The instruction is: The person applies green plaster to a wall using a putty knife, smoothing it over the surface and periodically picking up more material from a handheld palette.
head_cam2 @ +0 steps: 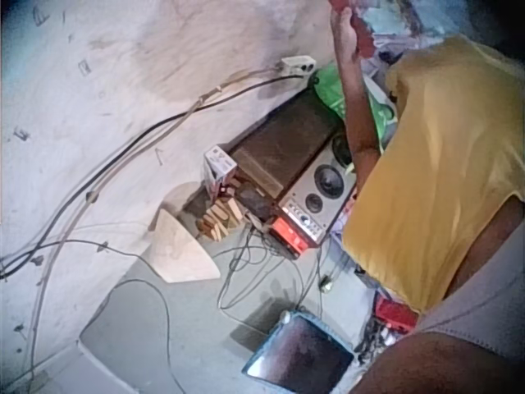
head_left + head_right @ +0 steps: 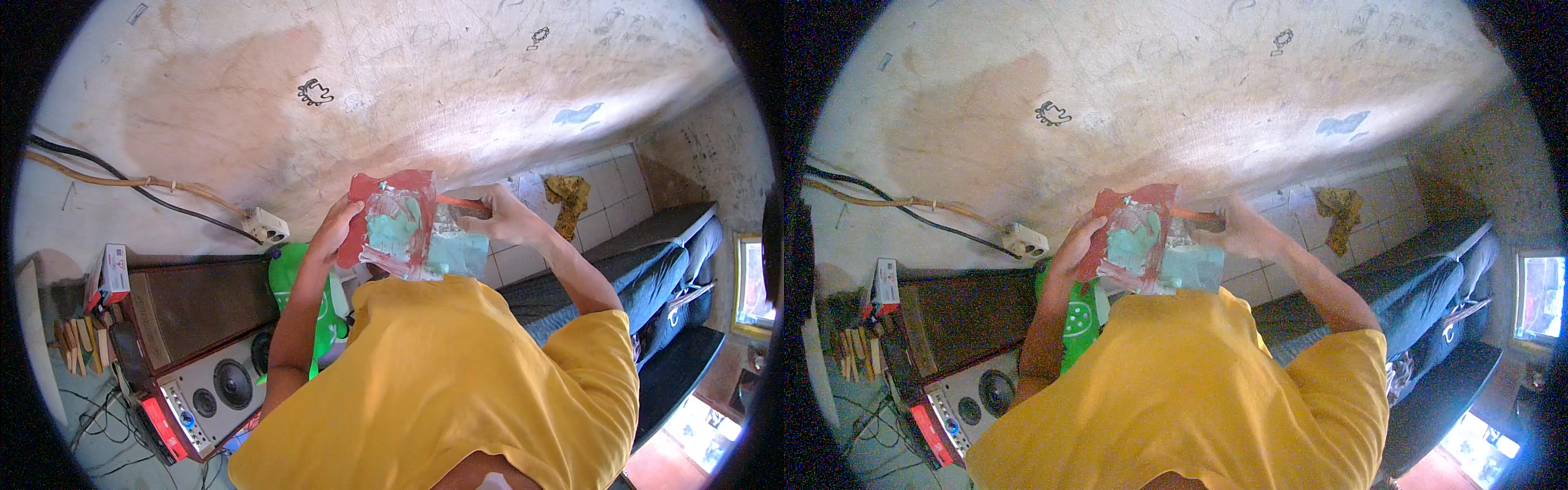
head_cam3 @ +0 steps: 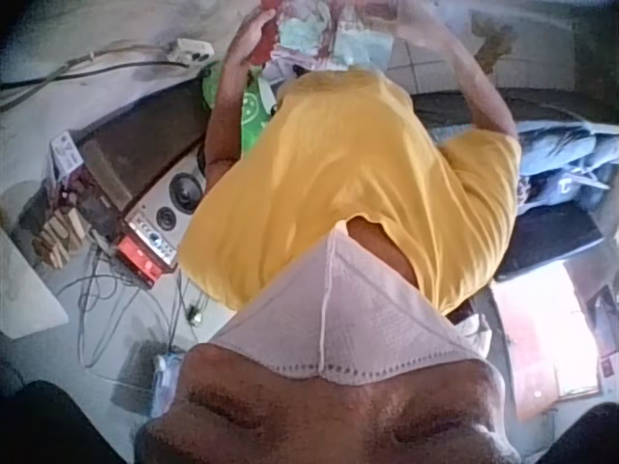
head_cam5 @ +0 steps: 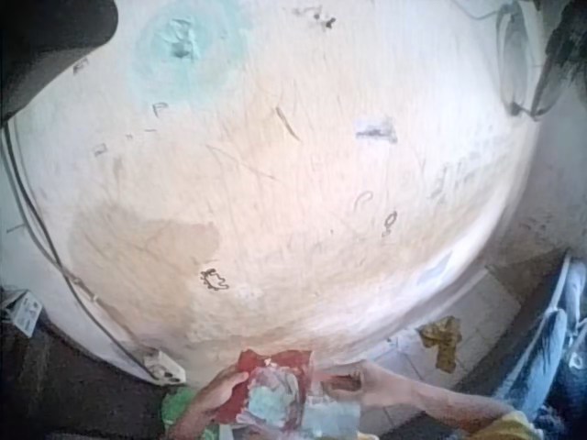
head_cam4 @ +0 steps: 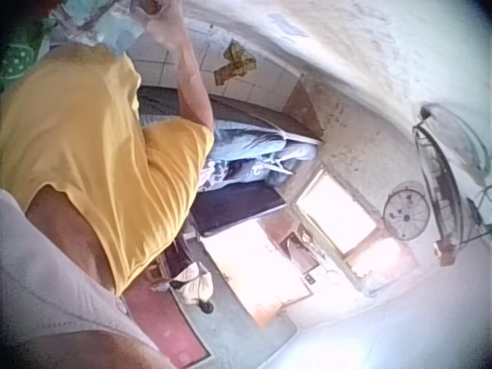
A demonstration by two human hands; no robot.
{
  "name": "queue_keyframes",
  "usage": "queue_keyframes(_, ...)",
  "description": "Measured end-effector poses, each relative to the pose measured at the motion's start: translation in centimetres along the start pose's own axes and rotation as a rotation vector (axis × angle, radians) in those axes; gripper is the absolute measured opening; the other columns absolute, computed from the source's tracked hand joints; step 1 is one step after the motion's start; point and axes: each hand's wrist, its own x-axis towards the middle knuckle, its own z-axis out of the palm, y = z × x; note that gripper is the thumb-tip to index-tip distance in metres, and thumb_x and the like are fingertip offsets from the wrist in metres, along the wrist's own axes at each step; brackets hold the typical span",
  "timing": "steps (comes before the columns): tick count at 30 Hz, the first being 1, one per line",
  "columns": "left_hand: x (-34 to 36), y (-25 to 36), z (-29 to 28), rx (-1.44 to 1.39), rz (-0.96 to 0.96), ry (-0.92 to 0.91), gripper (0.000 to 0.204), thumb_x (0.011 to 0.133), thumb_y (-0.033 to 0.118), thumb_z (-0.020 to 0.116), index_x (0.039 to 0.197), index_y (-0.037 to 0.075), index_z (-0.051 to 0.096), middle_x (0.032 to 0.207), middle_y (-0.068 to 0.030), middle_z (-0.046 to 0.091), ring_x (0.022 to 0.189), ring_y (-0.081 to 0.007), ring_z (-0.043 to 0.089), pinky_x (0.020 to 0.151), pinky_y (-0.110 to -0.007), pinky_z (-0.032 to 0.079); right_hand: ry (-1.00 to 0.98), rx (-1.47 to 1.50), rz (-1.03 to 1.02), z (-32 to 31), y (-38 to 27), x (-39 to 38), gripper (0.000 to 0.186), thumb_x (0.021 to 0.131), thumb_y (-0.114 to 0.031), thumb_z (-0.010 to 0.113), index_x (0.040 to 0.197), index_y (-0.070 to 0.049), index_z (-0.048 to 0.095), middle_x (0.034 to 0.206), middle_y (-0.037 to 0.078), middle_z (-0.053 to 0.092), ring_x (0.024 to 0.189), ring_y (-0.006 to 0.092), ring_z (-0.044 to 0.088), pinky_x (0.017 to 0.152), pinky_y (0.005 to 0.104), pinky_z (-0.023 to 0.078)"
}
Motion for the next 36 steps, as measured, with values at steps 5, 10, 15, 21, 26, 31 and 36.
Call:
queue_keyframes(5,-0.7,1.1,1.1,-0.016,-0.02,-0.001,0.036,0.091,0.015,0.043,0.125,0.001,0.046,0.116,-0.0081,0.057,0.102,-0.0167,0.056,0.09,-0.031,0.044,0.261,0.296,-0.072,-2.1,-1.5,0.0,0.03,0.088,-0.005,0.055,0.117,0.003,0.053,0.098,0.004,0.061,0.082,0.0074,0.054,0.074,0.024,0.045)
queue_keyframes(10,-0.7,0.8,1.8,-0.202,-0.067,0.017,0.032,0.092,0.016,0.044,0.12,0.001,0.049,0.112,-0.0086,0.059,0.099,-0.0166,0.058,0.088,-0.03,0.046,0.707,-0.269,-0.485,-1.4,0.4,-0.2,0.01,0.086,-0.003,0.053,0.096,-0.003,0.058,0.091,0.007,0.064,0.079,0.0171,0.058,0.07,0.028,0.045)
queue_keyframes(15,-1.4,2.5,3.5,-0.269,-0.162,0.14,0.029,0.093,0.018,0.045,0.115,0.002,0.052,0.105,-0.0089,0.063,0.088,-0.0164,0.062,0.081,-0.03,0.051,0.556,-0.671,-0.837,-0.3,0.6,-0.8,0.016,0.075,0.002,0.054,0.086,-0.005,0.063,0.098,0.012,0.067,0.089,0.0263,0.062,0.075,0.034,0.049)
queue_keyframes(21,-1.9,1.7,2.2,-0.501,-0.052,0.086,0.031,0.092,0.021,0.049,0.115,0.002,0.053,0.1,-0.0089,0.065,0.084,-0.0174,0.064,0.079,-0.032,0.052,0.624,-0.693,-0.826,0.3,-0.8,-1.8,0.025,0.069,0.003,0.056,0.089,-0.008,0.066,0.096,0.009,0.069,0.09,0.0284,0.063,0.079,0.0352,0.05)
queue_keyframes(26,-4.2,4.0,2.9,-0.398,-0.084,0.286,0.035,0.092,0.023,0.049,0.121,0.004,0.051,0.107,-0.009,0.063,0.093,-0.0194,0.062,0.084,-0.034,0.05,0.466,-0.775,-0.802,-1.0,-2.1,-3.6,0.015,0.074,0.002,0.056,0.086,-0.006,0.062,0.093,0.012,0.068,0.079,0.0254,0.063,0.072,0.0298,0.048)
queue_keyframes(31,-4.9,4.2,1.5,-0.306,0.214,0.161,0.04,0.093,0.023,0.045,0.128,0.003,0.045,0.118,-0.0073,0.056,0.102,-0.0172,0.057,0.09,-0.031,0.045,0.869,-0.453,-0.511,-2.8,-3.2,-2.7,0.015,0.091,-0.004,0.048,0.104,0.002,0.053,0.08,0.011,0.058,0.073,0.0165,0.057,0.063,0.024,0.045)
queue_keyframes(36,-7.6,7.1,3.0,-0.363,0.475,0.423,0.04,0.092,0.024,0.047,0.125,0.003,0.046,0.118,-0.0074,0.055,0.103,-0.0174,0.055,0.092,-0.032,0.042,0.866,0.162,-0.624,-4.6,-10.0,2.3,0.032,0.094,-0.01,0.047,0.122,0.0,0.037,0.087,0.005,0.054,0.069,0.01,0.051,0.058,0.0241,0.043)
